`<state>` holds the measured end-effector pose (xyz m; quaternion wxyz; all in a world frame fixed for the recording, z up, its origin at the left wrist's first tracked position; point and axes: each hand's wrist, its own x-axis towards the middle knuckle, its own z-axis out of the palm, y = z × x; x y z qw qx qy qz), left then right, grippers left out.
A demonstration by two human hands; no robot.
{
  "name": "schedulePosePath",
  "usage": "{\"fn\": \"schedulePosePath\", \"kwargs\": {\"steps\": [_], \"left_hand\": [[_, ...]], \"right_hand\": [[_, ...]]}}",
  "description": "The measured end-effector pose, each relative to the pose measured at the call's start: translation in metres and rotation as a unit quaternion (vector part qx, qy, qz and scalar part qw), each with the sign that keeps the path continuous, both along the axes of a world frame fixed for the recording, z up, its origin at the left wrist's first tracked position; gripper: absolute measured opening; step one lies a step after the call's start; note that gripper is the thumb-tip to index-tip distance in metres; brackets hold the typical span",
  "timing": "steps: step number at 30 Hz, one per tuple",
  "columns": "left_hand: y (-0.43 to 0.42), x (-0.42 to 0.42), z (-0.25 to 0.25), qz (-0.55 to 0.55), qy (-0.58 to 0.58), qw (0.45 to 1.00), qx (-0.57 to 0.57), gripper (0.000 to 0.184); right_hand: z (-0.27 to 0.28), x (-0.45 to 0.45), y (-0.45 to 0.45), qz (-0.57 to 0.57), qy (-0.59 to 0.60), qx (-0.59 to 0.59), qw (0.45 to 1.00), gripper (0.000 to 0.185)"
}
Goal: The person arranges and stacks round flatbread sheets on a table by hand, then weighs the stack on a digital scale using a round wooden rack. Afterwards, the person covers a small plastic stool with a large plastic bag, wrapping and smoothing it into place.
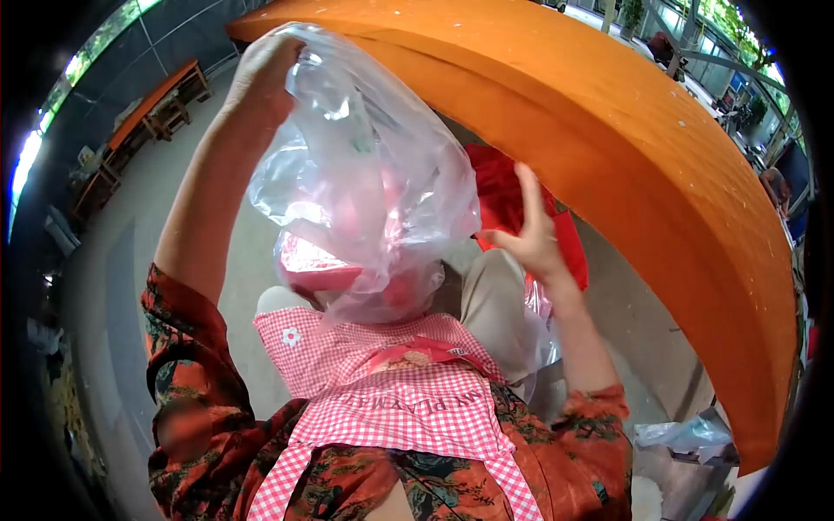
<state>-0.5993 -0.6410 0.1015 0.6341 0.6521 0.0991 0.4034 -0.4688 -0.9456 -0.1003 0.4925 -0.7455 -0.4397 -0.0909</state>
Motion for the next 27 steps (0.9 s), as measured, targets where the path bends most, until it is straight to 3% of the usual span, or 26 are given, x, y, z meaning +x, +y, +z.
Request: {"fn": "schedulePosePath", "kwargs": {"steps": [3,4,5,7,8,9,10,11,13,14,16,17,18,19,20,21,22,24,25,27], "left_hand": [[-0.025,0.003,0.004,-0.003,0.038,0.999,-0.007,0.013],[-0.04,-0.006,0.012,0.021,0.061,0.998,-0.009,0.014],[-0.02,-0.014,0.009,-0.067,0.046,0.994,0.068,0.014],[-0.002,-0.021,0.016,0.027,0.175,0.957,0.228,0.018],[0.057,-0.016,0.003,0.117,0.163,0.81,0.552,0.023],[0.06,-0.037,0.008,0.227,0.224,0.62,0.717,0.028],[0.081,-0.049,0.016,0.243,0.268,0.583,0.727,0.028],[0.094,-0.059,0.03,0.264,0.308,0.545,0.734,0.029],[0.098,-0.089,0.062,0.431,0.194,0.542,0.695,0.017],[0.082,-0.118,0.07,0.481,0.076,0.538,0.689,0.023],[0.065,-0.15,0.041,0.473,0.044,0.538,0.696,0.025],[0.074,-0.141,-0.014,0.411,0.137,0.553,0.712,0.021],[0.081,-0.136,-0.077,0.34,0.235,0.566,0.713,0.016],[0.083,-0.141,-0.119,0.257,0.334,0.575,0.701,0.013],[0.083,-0.155,-0.137,0.274,0.307,0.597,0.689,0.011],[0.097,-0.159,-0.136,0.311,0.263,0.611,0.679,0.01],[0.111,-0.173,-0.133,0.349,0.228,0.617,0.668,0.009],[0.152,-0.216,-0.073,0.321,0.16,0.628,0.691,0.02],[0.136,-0.214,-0.046,0.364,0.098,0.624,0.684,0.029],[0.146,-0.23,-0.015,0.37,0.044,0.607,0.702,0.025]], "right_hand": [[-0.013,0.004,0.072,-0.053,-0.186,0.004,0.981,0.092],[-0.031,0.029,0.089,0.052,-0.012,0.015,0.998,0.069],[-0.047,0.057,0.105,0.158,0.162,0.02,0.974,0.048],[-0.037,0.146,0.121,0.071,0.037,0.06,0.995,0.017],[-0.022,0.175,0.126,0.024,-0.027,0.083,0.996,0.027],[0.063,0.141,0.095,0.075,0.239,0.213,0.944,0.025],[0.116,0.142,0.08,-0.066,-0.06,0.142,0.986,0.024],[0.161,0.134,0.067,-0.073,-0.155,0.177,0.969,0.018],[0.243,0.071,0.034,-0.069,-0.33,0.285,0.897,0.02],[0.245,0.034,0.017,-0.061,-0.398,0.334,0.852,0.019],[0.179,0.015,0.008,-0.083,-0.43,0.278,0.855,0.018],[0.123,0.031,0.021,-0.089,-0.389,0.142,0.906,0.017],[0.063,0.043,0.034,-0.042,-0.302,-0.076,0.95,0.016],[0.03,0.033,0.029,0.067,-0.179,-0.258,0.947,0.012],[-0.003,0.024,0.024,0.138,-0.05,-0.438,0.887,0.009],[-0.007,0.021,0.02,0.188,-0.14,-0.3,0.924,0.01],[0.032,0.014,0.037,0.168,-0.164,-0.192,0.953,0.012],[0.104,-0.021,0.047,0.161,-0.17,-0.035,0.971,0.015],[0.127,-0.057,0.059,0.095,0.117,0.081,0.985,0.018],[0.15,-0.029,0.079,0.202,0.063,0.142,0.967,0.017]]}}
